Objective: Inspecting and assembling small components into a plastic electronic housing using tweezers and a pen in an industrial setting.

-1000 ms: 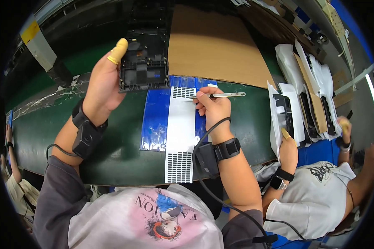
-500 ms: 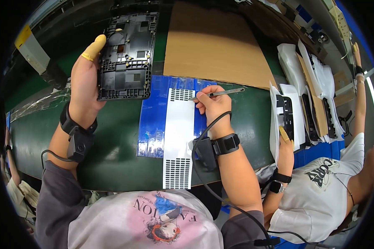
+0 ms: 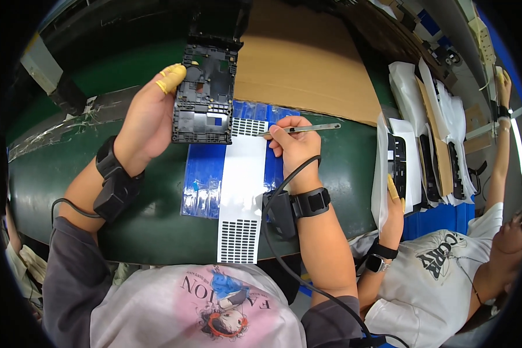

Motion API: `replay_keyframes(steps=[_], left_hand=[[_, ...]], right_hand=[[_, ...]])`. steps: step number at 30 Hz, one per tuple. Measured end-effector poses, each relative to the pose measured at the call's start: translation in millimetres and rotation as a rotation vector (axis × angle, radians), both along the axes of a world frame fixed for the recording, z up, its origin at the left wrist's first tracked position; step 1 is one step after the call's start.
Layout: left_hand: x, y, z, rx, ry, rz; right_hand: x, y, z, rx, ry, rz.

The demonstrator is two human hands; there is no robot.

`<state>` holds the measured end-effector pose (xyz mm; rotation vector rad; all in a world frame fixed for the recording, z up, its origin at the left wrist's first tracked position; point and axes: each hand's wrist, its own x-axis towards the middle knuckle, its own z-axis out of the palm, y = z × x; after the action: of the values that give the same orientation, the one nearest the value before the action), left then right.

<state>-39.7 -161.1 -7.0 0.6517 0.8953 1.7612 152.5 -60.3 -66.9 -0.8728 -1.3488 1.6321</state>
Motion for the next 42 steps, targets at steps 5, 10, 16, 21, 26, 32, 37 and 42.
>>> replay_keyframes(steps=[5,10,16,21,26,32,37,42], left_hand=[[18.8,-3.9,-2.4,-0.024,-0.183,-0.102],[34.1,-21.8,3.0,-0.036,-0.295,-0.212],[45.2,-37.5,12.6,-0.013,-0.228,-0.167],[46.4,-40.9,20.2,0.048,-0.289,-0.208],[45.3,-40.8,17.9,0.074,-0.272,-0.218],[47.1,-39.1,19.1,0.071,-0.293,-0.19],[47.7,-40.4,19.9,0.092,-0.289,-0.2],[49.3,-39.8,21.5,0.085,-0.31,-0.195]], right_hand=[[16.6,-12.1,31.6,-0.011,0.179,0.1],[6.2,-71.8,68.1,0.174,0.21,0.07],[-5.3,-98.0,71.3,0.238,0.168,-0.005],[-4.9,-96.0,75.3,0.232,0.171,-0.006],[-6.7,-96.5,76.6,0.235,0.153,-0.003],[-6.7,-93.1,76.7,0.266,0.157,0.01],[-5.9,-93.4,76.0,0.273,0.165,0.019],[-2.9,-92.0,76.1,0.277,0.158,0.029]])
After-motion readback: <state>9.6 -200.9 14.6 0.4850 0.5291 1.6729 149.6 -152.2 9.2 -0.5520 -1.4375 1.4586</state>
